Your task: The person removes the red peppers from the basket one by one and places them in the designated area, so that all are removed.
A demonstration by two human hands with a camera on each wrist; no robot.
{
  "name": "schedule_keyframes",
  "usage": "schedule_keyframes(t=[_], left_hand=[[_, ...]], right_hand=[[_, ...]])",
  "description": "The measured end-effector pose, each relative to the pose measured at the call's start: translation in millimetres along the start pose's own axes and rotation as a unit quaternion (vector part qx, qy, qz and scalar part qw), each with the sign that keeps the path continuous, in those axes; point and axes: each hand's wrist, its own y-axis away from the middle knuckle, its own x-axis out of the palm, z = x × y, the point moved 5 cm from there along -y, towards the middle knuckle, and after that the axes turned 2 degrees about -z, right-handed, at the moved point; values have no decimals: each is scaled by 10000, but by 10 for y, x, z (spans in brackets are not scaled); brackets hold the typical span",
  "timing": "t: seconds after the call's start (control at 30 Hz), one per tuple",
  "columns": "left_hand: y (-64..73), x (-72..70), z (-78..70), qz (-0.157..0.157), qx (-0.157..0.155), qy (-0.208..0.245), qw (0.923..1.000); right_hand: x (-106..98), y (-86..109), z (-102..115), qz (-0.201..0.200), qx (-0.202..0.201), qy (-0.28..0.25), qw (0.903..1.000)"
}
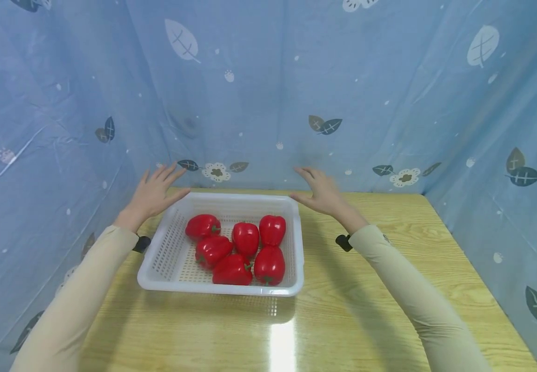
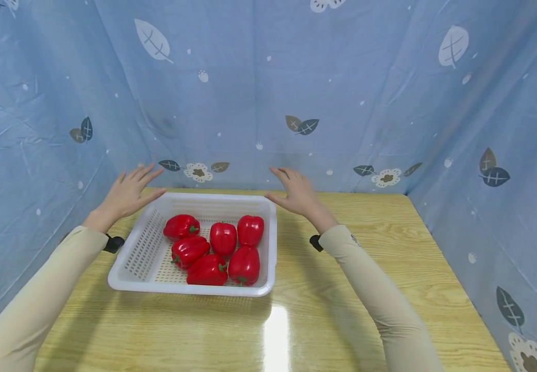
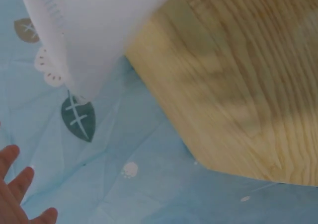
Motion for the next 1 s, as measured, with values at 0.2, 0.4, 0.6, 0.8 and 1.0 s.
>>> schedule_keyframes(t=[0.2, 0.4, 0.6, 0.8, 1.0], left_hand=[[106, 38, 12, -22, 64, 153, 9999], [204, 100, 30, 21, 24, 308, 9995], [244, 152, 14, -46, 25, 383, 9993], [282, 231, -1, -131, 31, 404, 9991], [323, 280, -18, -15, -94, 697, 9975]], right_hand=[[76, -10, 188, 189, -441, -68, 9988], [183, 19, 298, 513, -670, -139, 9963], [307, 42, 397, 751, -881, -72, 9932], [451, 57, 492, 869, -1160, -169, 9893], [583, 78, 552, 1058, -1248, -83, 9865]])
